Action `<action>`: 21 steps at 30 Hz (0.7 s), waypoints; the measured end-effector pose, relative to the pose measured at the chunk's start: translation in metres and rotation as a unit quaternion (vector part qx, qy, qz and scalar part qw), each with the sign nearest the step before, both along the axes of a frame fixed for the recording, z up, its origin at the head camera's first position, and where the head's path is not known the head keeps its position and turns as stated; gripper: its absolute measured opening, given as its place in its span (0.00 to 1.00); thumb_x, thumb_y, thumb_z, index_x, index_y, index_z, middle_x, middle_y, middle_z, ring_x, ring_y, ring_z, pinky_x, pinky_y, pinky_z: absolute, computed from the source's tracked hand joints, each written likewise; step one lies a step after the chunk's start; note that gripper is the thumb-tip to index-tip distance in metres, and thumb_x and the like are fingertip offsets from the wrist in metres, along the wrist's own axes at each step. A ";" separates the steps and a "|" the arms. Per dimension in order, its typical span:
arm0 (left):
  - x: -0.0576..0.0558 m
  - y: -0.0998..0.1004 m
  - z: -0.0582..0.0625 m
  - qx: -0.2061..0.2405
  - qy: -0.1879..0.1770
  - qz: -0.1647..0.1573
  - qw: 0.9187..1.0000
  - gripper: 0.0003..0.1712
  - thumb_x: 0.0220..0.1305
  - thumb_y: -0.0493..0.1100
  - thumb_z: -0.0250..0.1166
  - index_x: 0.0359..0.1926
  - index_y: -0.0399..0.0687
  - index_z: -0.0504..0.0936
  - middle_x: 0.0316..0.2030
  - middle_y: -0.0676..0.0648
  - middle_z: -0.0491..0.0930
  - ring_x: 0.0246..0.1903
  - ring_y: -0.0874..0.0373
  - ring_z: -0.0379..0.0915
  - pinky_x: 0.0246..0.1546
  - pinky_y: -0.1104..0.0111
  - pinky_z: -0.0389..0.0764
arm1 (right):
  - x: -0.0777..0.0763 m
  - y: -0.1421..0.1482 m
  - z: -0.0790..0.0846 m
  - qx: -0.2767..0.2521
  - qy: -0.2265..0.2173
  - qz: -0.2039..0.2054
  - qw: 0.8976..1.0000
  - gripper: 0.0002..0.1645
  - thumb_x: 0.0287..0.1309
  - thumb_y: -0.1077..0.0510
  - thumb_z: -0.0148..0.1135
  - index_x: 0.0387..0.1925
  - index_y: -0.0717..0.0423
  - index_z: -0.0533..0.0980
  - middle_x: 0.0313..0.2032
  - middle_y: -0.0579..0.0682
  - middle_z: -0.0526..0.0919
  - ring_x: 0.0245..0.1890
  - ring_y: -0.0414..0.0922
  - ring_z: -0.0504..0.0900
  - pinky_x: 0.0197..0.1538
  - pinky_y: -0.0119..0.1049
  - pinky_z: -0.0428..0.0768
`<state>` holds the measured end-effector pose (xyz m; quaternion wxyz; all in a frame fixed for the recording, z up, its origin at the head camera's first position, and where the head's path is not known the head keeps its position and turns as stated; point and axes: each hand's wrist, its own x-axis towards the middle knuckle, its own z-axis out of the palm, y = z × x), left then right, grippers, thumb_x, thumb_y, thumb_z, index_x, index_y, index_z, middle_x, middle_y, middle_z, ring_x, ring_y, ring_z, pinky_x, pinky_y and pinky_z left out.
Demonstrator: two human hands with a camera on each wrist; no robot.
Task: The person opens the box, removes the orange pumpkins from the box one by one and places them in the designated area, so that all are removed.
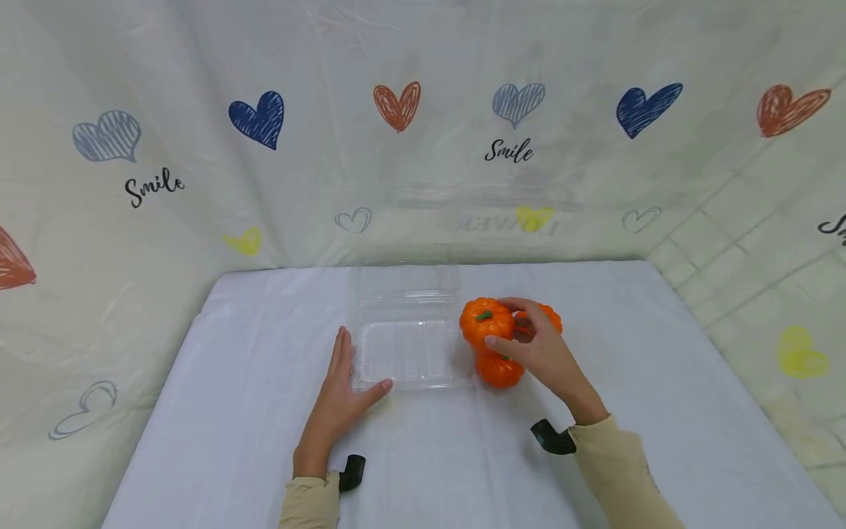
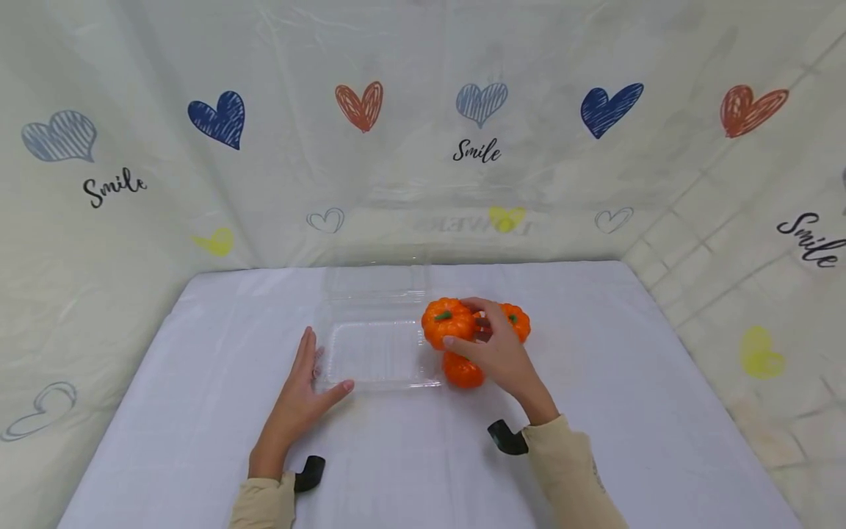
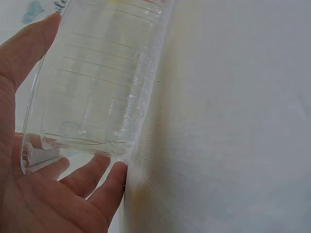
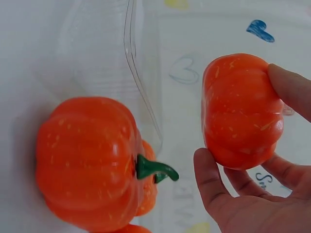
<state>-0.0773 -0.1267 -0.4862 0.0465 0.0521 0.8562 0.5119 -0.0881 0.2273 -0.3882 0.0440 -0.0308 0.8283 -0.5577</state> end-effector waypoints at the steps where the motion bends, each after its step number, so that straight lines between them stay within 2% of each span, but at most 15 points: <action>1: 0.000 0.000 0.000 0.000 0.000 0.000 1.000 0.72 0.63 0.63 0.77 0.88 0.58 0.33 0.86 0.58 0.29 0.82 0.46 0.48 0.79 0.43 0.52 | 0.001 0.002 0.000 0.001 0.001 -0.002 1.000 0.44 0.67 0.46 0.75 0.76 0.50 0.66 0.71 0.53 0.68 0.66 0.56 0.75 0.64 0.45 0.80; 6: 0.000 0.001 0.000 0.000 0.001 0.001 1.000 0.72 0.63 0.63 0.77 0.88 0.56 0.33 0.86 0.58 0.29 0.82 0.46 0.48 0.79 0.43 0.52 | 0.005 0.013 0.001 0.003 0.011 -0.015 1.000 0.44 0.69 0.48 0.74 0.77 0.53 0.64 0.72 0.54 0.67 0.69 0.56 0.72 0.63 0.30 0.77; 10: 0.001 0.000 0.000 0.001 -0.003 0.002 1.000 0.72 0.63 0.64 0.76 0.88 0.59 0.33 0.86 0.59 0.29 0.82 0.46 0.48 0.79 0.43 0.51 | 0.007 0.022 0.001 0.005 0.013 -0.029 0.999 0.45 0.69 0.48 0.73 0.79 0.54 0.63 0.74 0.55 0.67 0.70 0.57 0.70 0.60 0.23 0.76; 21: 0.000 0.000 -0.001 0.004 -0.003 -0.002 1.000 0.73 0.62 0.65 0.76 0.88 0.56 0.33 0.86 0.59 0.28 0.82 0.46 0.48 0.79 0.43 0.51 | 0.019 0.042 -0.002 0.031 0.007 -0.066 0.997 0.48 0.70 0.45 0.72 0.80 0.55 0.61 0.77 0.54 0.64 0.70 0.57 0.68 0.60 0.19 0.73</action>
